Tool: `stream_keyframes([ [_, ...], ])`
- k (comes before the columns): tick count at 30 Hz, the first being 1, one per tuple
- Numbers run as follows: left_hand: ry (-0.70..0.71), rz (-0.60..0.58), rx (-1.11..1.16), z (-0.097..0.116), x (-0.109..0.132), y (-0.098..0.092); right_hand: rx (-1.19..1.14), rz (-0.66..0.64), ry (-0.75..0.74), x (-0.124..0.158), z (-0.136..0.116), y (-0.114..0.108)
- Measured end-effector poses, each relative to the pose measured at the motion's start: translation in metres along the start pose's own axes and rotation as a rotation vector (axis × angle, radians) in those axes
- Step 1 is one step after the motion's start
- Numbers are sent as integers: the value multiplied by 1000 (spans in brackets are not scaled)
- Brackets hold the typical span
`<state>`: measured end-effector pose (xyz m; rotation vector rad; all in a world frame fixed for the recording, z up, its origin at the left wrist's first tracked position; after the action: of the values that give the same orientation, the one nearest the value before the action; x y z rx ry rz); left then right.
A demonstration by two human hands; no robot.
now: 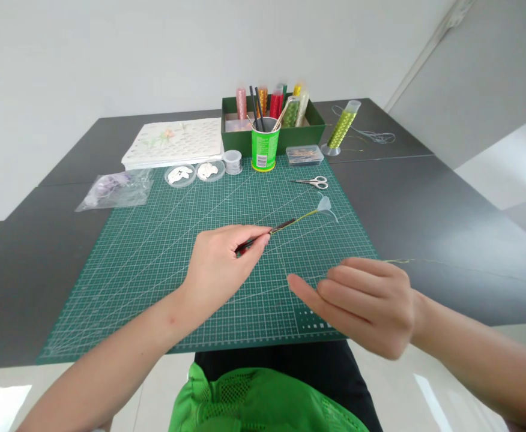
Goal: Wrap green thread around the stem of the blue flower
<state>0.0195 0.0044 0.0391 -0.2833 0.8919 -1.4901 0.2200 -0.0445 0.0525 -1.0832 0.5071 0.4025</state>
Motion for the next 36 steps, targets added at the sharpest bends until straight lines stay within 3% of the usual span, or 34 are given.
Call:
stream_keyframes([
  [4, 55, -26, -117, -1, 1, 5, 53, -14, -59, -19, 9, -15],
  [8, 144, -96, -164, 1, 5, 10, 117, -4, 42, -26, 43, -15],
  [14, 267, -88, -129, 7, 9, 10, -162, 42, 257, -16, 96, 13],
  [20, 239, -143, -94, 9, 9, 9, -481, 104, 447, 4, 114, 42],
  [26, 200, -155, -32, 12, 10, 2, -766, 68, 702, 30, 112, 69],
  [31, 193, -113, -11, 13, 9, -2, -1010, 19, 921, 53, 89, 86],
  [36, 41, -81, 99, 9, 7, -3, -883, 70, 927, 63, 57, 81],
])
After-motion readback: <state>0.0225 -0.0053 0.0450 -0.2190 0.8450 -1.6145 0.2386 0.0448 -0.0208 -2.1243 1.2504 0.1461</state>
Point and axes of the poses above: each hand's wrist, its own x-axis away from the middle knuckle, its own y-axis out of the palm, z = x × y, the point moved 3 cm from there along -x, towards the middle knuckle, and after that the axes turned 11 degrees about -y, right-handed, at the moved point
